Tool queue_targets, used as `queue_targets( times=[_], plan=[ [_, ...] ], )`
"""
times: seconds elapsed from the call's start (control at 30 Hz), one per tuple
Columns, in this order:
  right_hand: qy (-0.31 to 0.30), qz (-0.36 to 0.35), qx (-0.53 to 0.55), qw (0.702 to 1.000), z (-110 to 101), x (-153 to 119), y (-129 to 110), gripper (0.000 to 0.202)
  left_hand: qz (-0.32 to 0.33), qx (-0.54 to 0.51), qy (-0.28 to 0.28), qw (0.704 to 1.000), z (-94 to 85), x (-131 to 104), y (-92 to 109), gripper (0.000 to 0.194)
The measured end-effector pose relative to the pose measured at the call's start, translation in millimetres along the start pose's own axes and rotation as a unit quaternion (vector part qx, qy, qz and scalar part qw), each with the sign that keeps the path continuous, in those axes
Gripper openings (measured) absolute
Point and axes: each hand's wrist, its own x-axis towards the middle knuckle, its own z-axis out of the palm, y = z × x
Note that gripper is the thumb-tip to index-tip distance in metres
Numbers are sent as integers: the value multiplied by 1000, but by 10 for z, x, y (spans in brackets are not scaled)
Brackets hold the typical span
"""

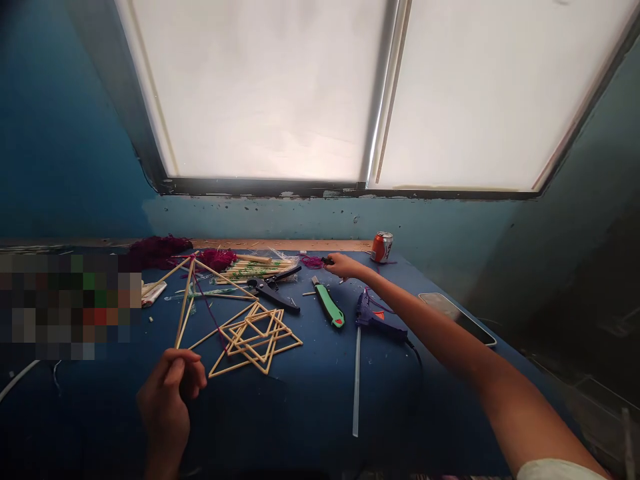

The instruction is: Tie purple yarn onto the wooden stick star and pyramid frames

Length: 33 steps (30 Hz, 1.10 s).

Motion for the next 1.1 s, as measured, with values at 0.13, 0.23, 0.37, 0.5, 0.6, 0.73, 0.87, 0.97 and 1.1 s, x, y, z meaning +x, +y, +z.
queue_targets(
  times=[0.13,0.23,0.37,0.5,0.6,0.73,0.87,0.97,1.1],
  plan=[
    [41,33,-80,995,53,-84,104,30,20,30,-15,999,19,137,17,23],
    [62,42,-113,991,124,-173,173,31,43,24,41,998,40,188,23,20],
    [73,27,-117,990,197,-299,230,31,46,8,112,993,32,199,10,16],
    [109,-14,-85,990,247,-435,268,39,38,30,82,995,12,228,-4,19],
    [140,-48,-58,987,282,-593,297,41,27,70,24,997,13,243,-11,21],
    [199,-62,-42,977,271,-916,369,35,20,193,-3,981,15,229,-35,25],
    [298,-20,-41,953,157,-1361,594,38,24,227,19,973,21,224,-41,24],
    [343,63,-41,936,109,-1757,905,38,22,237,34,971,46,222,-11,23],
    [372,141,-67,915,202,-2220,1315,31,19,246,49,968,82,211,18,24]
  ],
)
